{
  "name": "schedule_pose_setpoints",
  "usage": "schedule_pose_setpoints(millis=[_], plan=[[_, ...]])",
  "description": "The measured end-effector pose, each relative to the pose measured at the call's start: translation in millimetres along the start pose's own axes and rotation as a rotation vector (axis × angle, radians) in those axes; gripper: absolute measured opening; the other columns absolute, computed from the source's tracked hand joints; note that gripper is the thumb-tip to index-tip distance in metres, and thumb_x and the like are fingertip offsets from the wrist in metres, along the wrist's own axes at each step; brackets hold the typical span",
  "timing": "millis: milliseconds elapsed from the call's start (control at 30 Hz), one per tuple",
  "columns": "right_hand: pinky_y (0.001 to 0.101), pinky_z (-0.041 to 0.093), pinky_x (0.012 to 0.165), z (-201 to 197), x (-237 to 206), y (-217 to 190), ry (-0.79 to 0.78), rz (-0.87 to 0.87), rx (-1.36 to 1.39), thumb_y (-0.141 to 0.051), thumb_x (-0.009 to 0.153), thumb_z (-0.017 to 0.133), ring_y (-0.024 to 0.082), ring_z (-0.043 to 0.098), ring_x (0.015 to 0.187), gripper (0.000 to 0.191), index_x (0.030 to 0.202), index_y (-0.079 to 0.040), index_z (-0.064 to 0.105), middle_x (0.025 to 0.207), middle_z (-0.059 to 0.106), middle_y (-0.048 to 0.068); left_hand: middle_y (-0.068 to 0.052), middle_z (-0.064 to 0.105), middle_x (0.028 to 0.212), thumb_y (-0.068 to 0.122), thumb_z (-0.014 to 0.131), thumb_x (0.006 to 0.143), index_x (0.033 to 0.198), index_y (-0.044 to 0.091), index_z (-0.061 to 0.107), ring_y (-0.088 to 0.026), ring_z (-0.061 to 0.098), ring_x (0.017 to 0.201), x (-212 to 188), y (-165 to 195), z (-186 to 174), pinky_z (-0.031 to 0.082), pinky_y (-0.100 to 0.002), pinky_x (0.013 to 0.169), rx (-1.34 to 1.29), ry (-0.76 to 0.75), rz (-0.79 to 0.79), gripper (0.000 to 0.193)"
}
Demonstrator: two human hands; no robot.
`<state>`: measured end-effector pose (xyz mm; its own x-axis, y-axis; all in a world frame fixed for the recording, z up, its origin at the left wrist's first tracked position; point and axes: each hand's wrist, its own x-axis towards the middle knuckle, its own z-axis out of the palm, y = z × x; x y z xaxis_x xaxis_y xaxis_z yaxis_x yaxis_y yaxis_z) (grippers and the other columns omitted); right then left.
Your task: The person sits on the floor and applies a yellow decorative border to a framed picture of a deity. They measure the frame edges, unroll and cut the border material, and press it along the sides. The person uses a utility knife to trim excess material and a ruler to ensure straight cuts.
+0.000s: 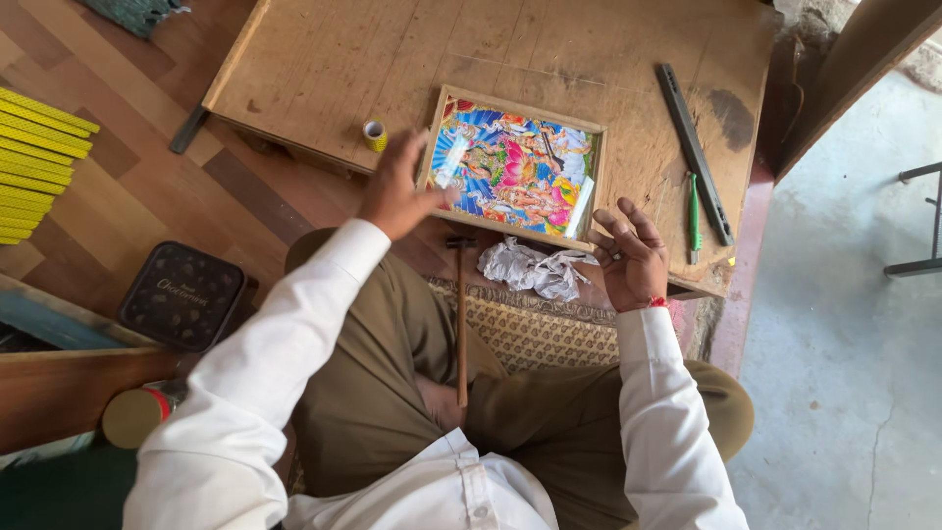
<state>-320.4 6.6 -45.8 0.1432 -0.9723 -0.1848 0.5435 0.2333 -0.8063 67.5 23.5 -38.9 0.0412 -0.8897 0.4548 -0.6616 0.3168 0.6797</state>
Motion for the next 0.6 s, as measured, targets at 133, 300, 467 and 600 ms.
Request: schedule_pose_setpoints(millis=[133, 300, 467, 600], plan=[[0.0326, 0.059, 0.071, -7.6, 26.6, 15.4, 0.020, 0.053, -0.001, -0.001, 0.101, 0.057, 0.026, 0.076, 0.092, 0.039, 0.140, -0.007, 0.058, 0.119, 0.075, 0.017, -0.028, 0.034, 0.156, 0.030, 0.097, 0.059, 0.148, 0.004, 0.043, -0.043, 0.033, 0.144, -18.2, 0.7, 15.5, 0.031, -0.049, 0.116, 0.172, -0.214, -0.128, 0.108], [0.0327, 0.059, 0.068, -12.8, 39.8, 37.8, 0.053, 0.133, -0.051, -0.004, 0.103, 0.056, 0.026, 0.076, 0.090, 0.037, 0.139, -0.009, 0.058, 0.117, 0.074, 0.016, -0.028, 0.035, 0.156, 0.011, 0.096, 0.060, 0.145, 0.004, 0.047, -0.045, 0.034, 0.144, -21.7, -14.9, 26.1, 0.033, -0.047, 0.117, 0.124, -0.199, -0.248, 0.098], [0.0287, 0.054, 0.062, -34.9, 48.1, 57.4, 0.126, 0.064, -0.226, -0.005, 0.101, 0.060, 0.022, 0.074, 0.083, 0.040, 0.141, -0.005, 0.058, 0.110, 0.076, 0.015, -0.022, 0.043, 0.155, 0.004, 0.091, 0.063, 0.138, 0.002, 0.056, -0.041, 0.042, 0.141, -23.1, -31.5, 39.5, 0.039, -0.044, 0.115, 0.068, -0.167, -0.294, 0.082], [0.0287, 0.056, 0.067, -52.1, 59.2, 69.8, 0.188, -0.207, -0.635, -0.003, 0.102, 0.069, 0.018, 0.070, 0.080, 0.039, 0.140, 0.004, 0.064, 0.100, 0.074, 0.014, -0.019, 0.047, 0.153, 0.004, 0.091, 0.064, 0.136, 0.001, 0.059, -0.038, 0.045, 0.140, -22.6, -31.8, 41.9, 0.040, -0.042, 0.115, 0.037, -0.169, -0.275, 0.079]])
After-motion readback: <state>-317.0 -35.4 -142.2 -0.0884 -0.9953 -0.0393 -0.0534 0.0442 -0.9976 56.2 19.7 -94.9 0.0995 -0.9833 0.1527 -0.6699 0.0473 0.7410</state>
